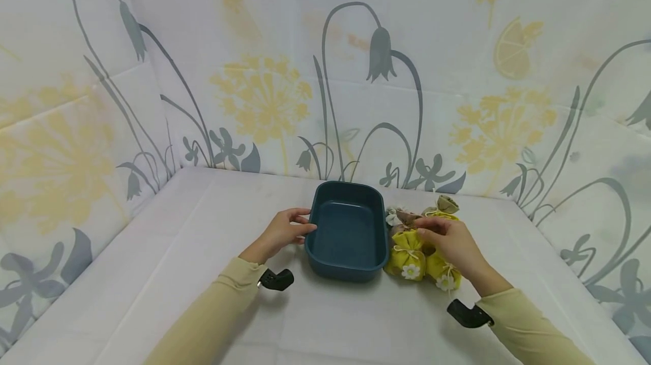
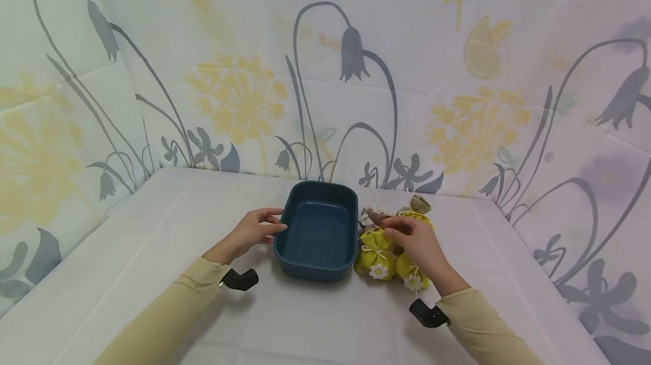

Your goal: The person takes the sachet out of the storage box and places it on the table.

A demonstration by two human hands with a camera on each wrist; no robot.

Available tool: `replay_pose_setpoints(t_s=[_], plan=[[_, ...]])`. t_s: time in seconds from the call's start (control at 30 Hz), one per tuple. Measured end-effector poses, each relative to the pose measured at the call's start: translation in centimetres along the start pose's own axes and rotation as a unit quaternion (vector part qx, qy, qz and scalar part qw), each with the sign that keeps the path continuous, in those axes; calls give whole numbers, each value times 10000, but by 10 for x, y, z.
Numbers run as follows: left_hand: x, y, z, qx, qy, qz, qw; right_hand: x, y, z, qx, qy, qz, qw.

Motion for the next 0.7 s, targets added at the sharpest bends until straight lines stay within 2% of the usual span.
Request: replay_pose_setpoints(t_s=[0.33,0.5,0.7], plan=[[2,1,-1,-21,41,12,10000,12,-6,2,-120,-390,-100,9991],[6,1,2,-29,105,7,9999,9,-9,5,-167,-293,-302,9990],[7,-2,8,-191,185,-117,9996,4,-17,10,-327,-111,-545,9979]])
Point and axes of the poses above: each hand's wrist, its own z-axis away from the middle knuckle, its own y-axis out of the palm, x = y × z, the point moved 2 cm from there along -z, towards the middle knuckle, and after that the axes turned 14 degrees about -z, right-handed, at the moved point
